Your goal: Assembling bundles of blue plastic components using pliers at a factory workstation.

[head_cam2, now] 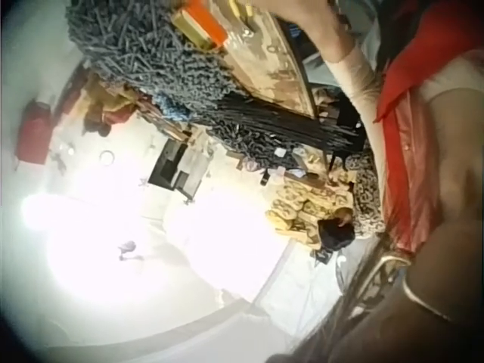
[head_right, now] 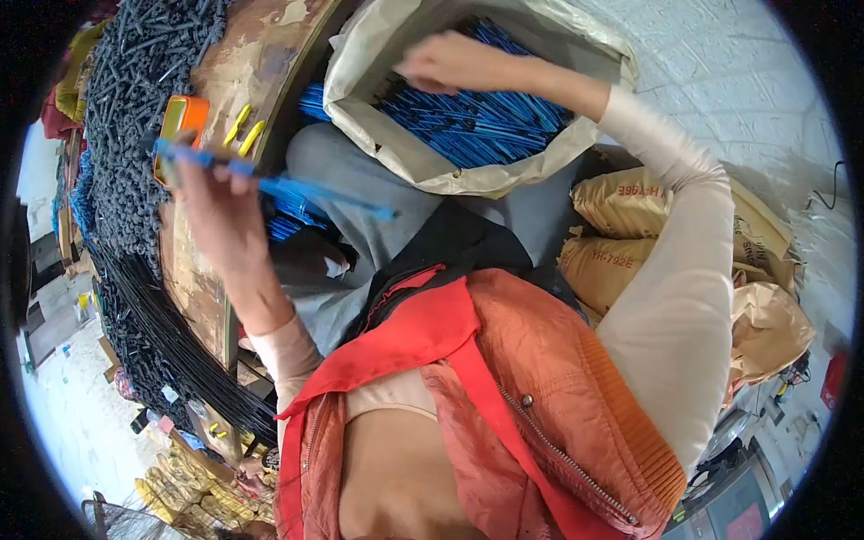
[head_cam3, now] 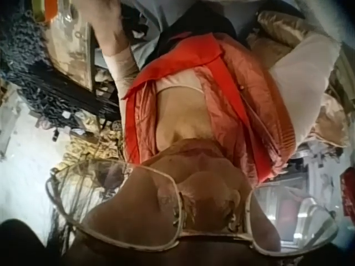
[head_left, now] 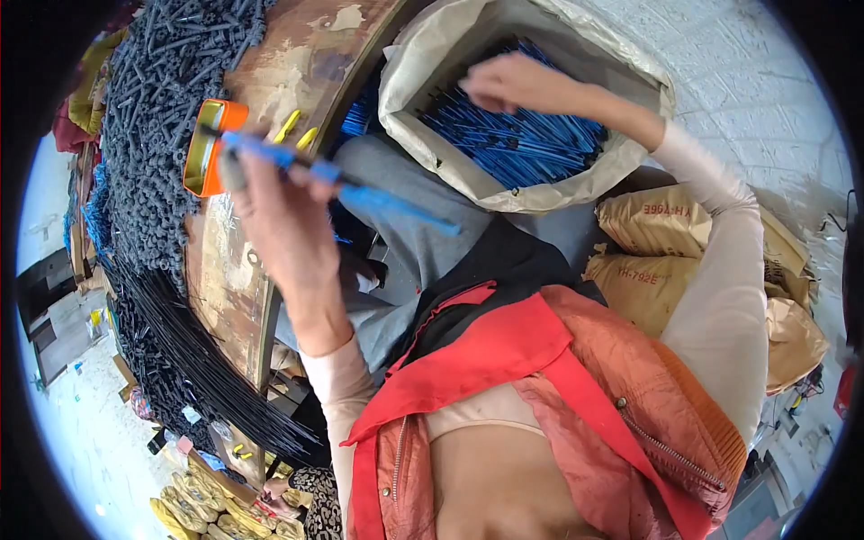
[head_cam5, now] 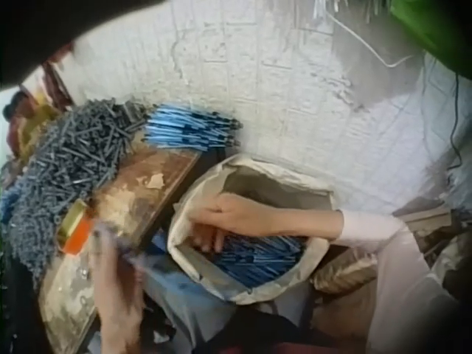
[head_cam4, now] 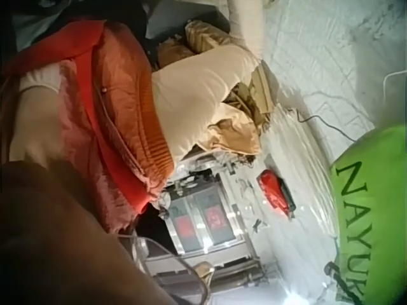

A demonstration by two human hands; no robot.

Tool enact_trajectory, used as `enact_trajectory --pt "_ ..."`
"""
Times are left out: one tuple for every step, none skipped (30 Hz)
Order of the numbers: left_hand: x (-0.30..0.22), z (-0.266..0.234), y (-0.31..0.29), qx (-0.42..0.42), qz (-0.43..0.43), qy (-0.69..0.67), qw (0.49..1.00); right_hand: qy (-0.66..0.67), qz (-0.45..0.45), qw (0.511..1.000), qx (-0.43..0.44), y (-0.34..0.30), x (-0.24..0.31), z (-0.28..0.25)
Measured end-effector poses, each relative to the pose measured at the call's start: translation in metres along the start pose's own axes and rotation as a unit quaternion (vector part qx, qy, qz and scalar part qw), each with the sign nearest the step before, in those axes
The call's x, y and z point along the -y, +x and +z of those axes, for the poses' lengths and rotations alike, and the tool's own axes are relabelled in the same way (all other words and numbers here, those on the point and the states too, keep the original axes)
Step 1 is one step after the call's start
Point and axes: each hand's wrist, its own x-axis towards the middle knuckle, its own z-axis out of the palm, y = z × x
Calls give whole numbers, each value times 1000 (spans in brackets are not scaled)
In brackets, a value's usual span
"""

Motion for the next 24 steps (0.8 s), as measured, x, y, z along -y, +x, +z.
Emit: enact_trajectory --pt "-8 -5 -7 31 13 14 999 -146 60 987 18 -4 -36 11" --pt "-11 -9 -14 28 14 14 999 -180 29 983 5 -9 -76 26" --pt "-5 -11 -19 41 3 18 999 -211 4 977 -10 -18 -112 39" --pt "-2 -12 -23 48 -4 28 998 -249 -15 968 -12 -19 -124 49" --pt "0 -3 -31 -13 -30 71 997 -287 -40 957 -15 -15 -123 57" --pt "7 -2 -35 -3 -80 66 995 -321 1 947 -1 -10 -123 64" --pt "19 -1 -33 14 -131 57 990 -321 2 947 -2 -10 -134 71" --pt "29 -2 -28 35 -159 27 986 -337 2 941 -24 -9 -151 80" --pt "39 -4 -23 54 -186 -4 981 -354 0 934 -43 -6 -163 83" --pt "48 0 -22 31 -216 -16 976 -286 1 958 -19 -7 -169 79" --pt "50 2 -22 34 -216 -18 976 -288 4 958 -21 -6 -176 74" --pt "50 5 -22 24 -227 12 974 -238 24 971 4 -4 -184 67" --pt "48 6 -23 11 -236 45 971 -186 41 981 31 -3 -179 65" --pt "52 0 -21 58 -203 26 977 -182 40 982 26 -6 -175 61" --pt "52 -8 -20 57 -203 26 977 -182 39 982 26 -10 -171 55" --pt "48 -16 -17 85 -210 -5 974 -155 59 986 -12 -14 -161 46" --pt "47 -23 -15 111 -215 -35 970 -128 77 988 -50 -14 -152 35" --pt "48 -26 -12 88 -195 -31 976 -39 103 994 -27 -16 -143 21" --pt "52 -31 -8 92 -193 -32 976 -41 103 993 -31 -21 -141 15" --pt "55 -38 -3 91 -197 -47 975 97 106 989 -24 -26 -140 11" --pt "57 -42 2 90 -201 -62 974 233 105 967 -15 -29 -138 9" --pt "55 -39 3 84 -199 -11 976 227 93 969 -39 -32 -137 11" --pt "55 -32 4 86 -198 -11 976 227 92 969 -41 -31 -139 11" --pt "56 -23 5 51 -217 2 975 195 99 974 -59 -27 -142 11"
